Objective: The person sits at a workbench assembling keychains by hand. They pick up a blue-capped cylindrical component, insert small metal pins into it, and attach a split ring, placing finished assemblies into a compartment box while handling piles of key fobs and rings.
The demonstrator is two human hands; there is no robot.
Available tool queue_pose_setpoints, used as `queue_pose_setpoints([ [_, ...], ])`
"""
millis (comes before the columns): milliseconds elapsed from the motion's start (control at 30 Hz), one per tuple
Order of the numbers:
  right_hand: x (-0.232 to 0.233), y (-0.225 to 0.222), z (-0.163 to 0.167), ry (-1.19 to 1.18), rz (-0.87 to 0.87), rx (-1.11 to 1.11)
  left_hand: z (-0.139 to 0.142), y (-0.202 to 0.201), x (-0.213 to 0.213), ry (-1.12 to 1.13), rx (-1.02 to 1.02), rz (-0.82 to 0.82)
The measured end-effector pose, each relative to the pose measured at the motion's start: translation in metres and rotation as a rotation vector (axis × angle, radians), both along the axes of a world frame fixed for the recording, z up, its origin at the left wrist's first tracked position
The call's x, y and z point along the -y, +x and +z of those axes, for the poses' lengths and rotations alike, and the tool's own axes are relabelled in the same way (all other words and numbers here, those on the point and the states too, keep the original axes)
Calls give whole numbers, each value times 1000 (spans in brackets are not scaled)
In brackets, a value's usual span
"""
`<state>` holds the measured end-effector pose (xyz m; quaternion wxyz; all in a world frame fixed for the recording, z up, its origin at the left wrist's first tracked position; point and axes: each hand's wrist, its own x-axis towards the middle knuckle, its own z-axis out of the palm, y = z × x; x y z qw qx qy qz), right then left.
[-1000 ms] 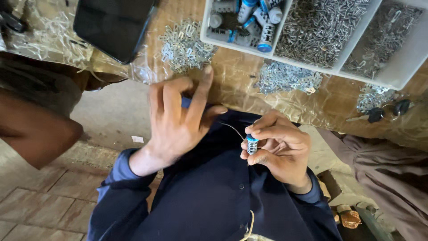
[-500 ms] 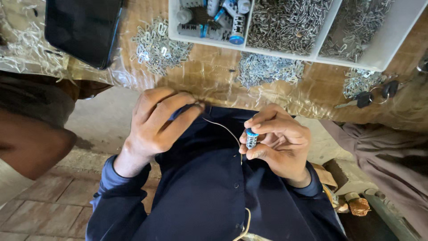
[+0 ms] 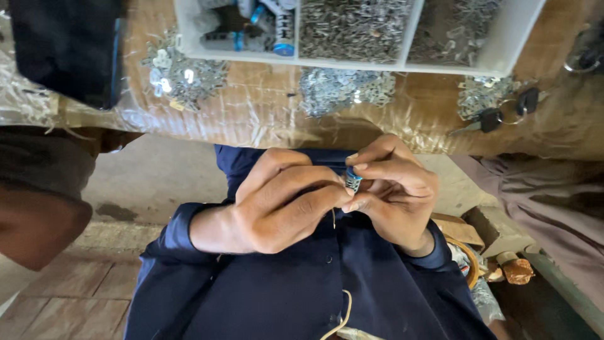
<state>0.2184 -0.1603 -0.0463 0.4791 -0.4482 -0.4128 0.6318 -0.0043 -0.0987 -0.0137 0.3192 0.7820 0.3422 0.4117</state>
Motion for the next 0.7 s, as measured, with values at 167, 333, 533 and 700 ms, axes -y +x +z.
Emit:
queue_pose_setpoints([
  [167, 2, 4, -3, -57, 9, 11, 2, -4, -4, -40, -45, -115],
  [333, -1, -1, -7, -25, 77, -148, -1, -6, 4, -150, 43, -28],
  [533, -1, -3, -3, -18, 77, -98, 3, -9, -1, 32, -49, -15],
  [700, -3, -13, -4, -12, 65, -116, 7, -22, -5, -20, -66, -124],
])
